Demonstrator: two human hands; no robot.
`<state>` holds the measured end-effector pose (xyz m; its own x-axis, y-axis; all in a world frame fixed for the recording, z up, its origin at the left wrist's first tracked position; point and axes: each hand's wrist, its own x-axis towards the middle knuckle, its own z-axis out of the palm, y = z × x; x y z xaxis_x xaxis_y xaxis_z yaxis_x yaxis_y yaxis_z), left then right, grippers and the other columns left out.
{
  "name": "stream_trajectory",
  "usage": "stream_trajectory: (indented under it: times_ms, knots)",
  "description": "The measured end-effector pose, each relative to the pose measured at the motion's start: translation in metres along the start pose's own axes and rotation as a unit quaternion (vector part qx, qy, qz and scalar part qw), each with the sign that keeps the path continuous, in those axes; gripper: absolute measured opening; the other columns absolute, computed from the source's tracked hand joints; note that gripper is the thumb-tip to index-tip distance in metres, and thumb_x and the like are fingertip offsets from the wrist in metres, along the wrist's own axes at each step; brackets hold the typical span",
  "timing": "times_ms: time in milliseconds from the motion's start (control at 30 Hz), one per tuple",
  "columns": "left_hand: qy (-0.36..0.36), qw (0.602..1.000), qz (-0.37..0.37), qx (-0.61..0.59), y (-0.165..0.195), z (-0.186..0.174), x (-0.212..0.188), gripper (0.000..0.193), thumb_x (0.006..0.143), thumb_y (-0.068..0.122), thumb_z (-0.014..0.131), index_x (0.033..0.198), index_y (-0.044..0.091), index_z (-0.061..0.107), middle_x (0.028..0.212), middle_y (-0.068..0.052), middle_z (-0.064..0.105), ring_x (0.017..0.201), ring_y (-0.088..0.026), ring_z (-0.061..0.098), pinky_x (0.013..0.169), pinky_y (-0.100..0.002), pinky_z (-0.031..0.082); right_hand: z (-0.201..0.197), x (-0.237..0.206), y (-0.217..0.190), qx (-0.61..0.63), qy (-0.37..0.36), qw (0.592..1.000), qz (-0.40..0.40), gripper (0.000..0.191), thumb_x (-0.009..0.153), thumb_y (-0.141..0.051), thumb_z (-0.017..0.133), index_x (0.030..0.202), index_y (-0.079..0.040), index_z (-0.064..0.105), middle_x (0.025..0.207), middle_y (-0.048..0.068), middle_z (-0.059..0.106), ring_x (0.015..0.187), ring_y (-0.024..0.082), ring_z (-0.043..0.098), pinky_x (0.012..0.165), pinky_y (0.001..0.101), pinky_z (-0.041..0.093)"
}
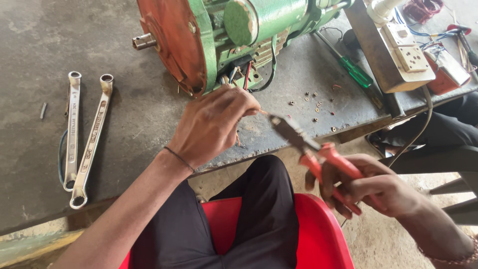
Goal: The person strips insulation from a red wire using pliers, then inserts the wire into a terminal on a green electric motor. They use pliers to secure the connection and repeat the process for another wire, ensuring each is properly seated in the terminal block.
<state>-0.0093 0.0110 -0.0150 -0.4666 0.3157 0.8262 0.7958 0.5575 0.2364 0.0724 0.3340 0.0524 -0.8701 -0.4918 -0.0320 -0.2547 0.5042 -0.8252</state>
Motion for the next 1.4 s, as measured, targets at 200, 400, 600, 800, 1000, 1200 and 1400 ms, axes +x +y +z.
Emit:
stream_trajectory:
  times_ms: [200, 400, 600, 800, 1000, 1200, 1400]
  knots:
    - [-0.021, 1.000, 0.017, -0.008, 0.005, -0.002, 0.003, 0.011, 0.099, 0.008, 0.070, 0.109, 0.014, 0.072, 0.098, 0.002, 0.072, 0.092, -0.013, 0.068, 0.078, -0.028, 0.062, 0.003, -0.006, 0.006, -0.333, 0.151, 0.922, -0.126, 0.048, 0.076, -0.001, 0.068, 0.124, -0.004, 0.063, 0.156, 0.021, 0.045, 0.140, 0.037, 0.048, 0.111, 0.0441, 0.043]
    - [-0.025, 0.994, -0.044, -0.097, 0.014, -0.014, 0.008, 0.015, 0.092, 0.003, 0.073, 0.104, 0.010, 0.070, 0.099, 0.001, 0.072, 0.093, -0.017, 0.068, 0.085, -0.033, 0.061, 0.003, 0.005, 0.018, -0.597, 0.164, 0.758, -0.207, 0.055, 0.080, -0.004, 0.074, 0.134, -0.009, 0.068, 0.160, 0.017, 0.040, 0.142, 0.038, 0.037, 0.112, 0.0605, 0.032]
    - [-0.032, 0.990, -0.054, -0.127, 0.014, -0.022, 0.015, 0.022, 0.088, -0.006, 0.070, 0.102, 0.010, 0.069, 0.098, 0.000, 0.072, 0.094, -0.019, 0.069, 0.083, -0.036, 0.059, -0.004, 0.019, 0.026, -0.663, 0.201, 0.690, -0.212, 0.044, 0.093, -0.001, 0.078, 0.132, -0.021, 0.071, 0.163, 0.008, 0.045, 0.144, 0.034, 0.036, 0.114, 0.0560, 0.033]
    - [-0.049, 0.988, -0.060, -0.135, 0.016, -0.025, 0.023, 0.024, 0.083, -0.007, 0.070, 0.101, 0.008, 0.068, 0.096, -0.002, 0.070, 0.093, -0.023, 0.068, 0.082, -0.039, 0.057, -0.012, 0.021, 0.028, -0.674, 0.214, 0.673, -0.217, 0.053, 0.085, -0.007, 0.080, 0.135, -0.023, 0.072, 0.162, 0.008, 0.046, 0.141, 0.034, 0.035, 0.110, 0.0562, 0.031]
    - [-0.043, 0.989, -0.052, -0.132, 0.018, -0.024, 0.027, 0.021, 0.083, -0.006, 0.070, 0.099, 0.008, 0.067, 0.096, -0.003, 0.070, 0.093, -0.023, 0.068, 0.081, -0.039, 0.056, -0.019, 0.026, 0.027, -0.670, 0.212, 0.668, -0.244, 0.053, 0.083, -0.013, 0.082, 0.134, -0.023, 0.074, 0.161, 0.006, 0.046, 0.136, 0.032, 0.037, 0.105, 0.0528, 0.032]
    - [-0.031, 0.993, -0.056, -0.104, 0.019, -0.018, 0.026, 0.013, 0.089, -0.001, 0.073, 0.094, 0.011, 0.068, 0.090, 0.002, 0.070, 0.087, -0.017, 0.068, 0.075, -0.034, 0.057, -0.030, 0.026, 0.019, -0.458, 0.084, 0.854, -0.233, 0.047, 0.073, -0.007, 0.074, 0.120, -0.015, 0.070, 0.142, 0.008, 0.057, 0.114, 0.026, 0.053, 0.091, 0.0440, 0.045]
    - [-0.024, 0.994, -0.027, -0.105, 0.015, -0.015, 0.028, 0.012, 0.091, 0.003, 0.069, 0.096, 0.014, 0.070, 0.093, 0.005, 0.071, 0.087, -0.014, 0.068, 0.076, -0.031, 0.059, -0.054, 0.017, -0.002, 0.089, -0.176, 0.978, 0.071, 0.055, 0.068, -0.002, 0.070, 0.123, -0.013, 0.068, 0.148, 0.009, 0.051, 0.126, 0.028, 0.050, 0.099, 0.0457, 0.043]
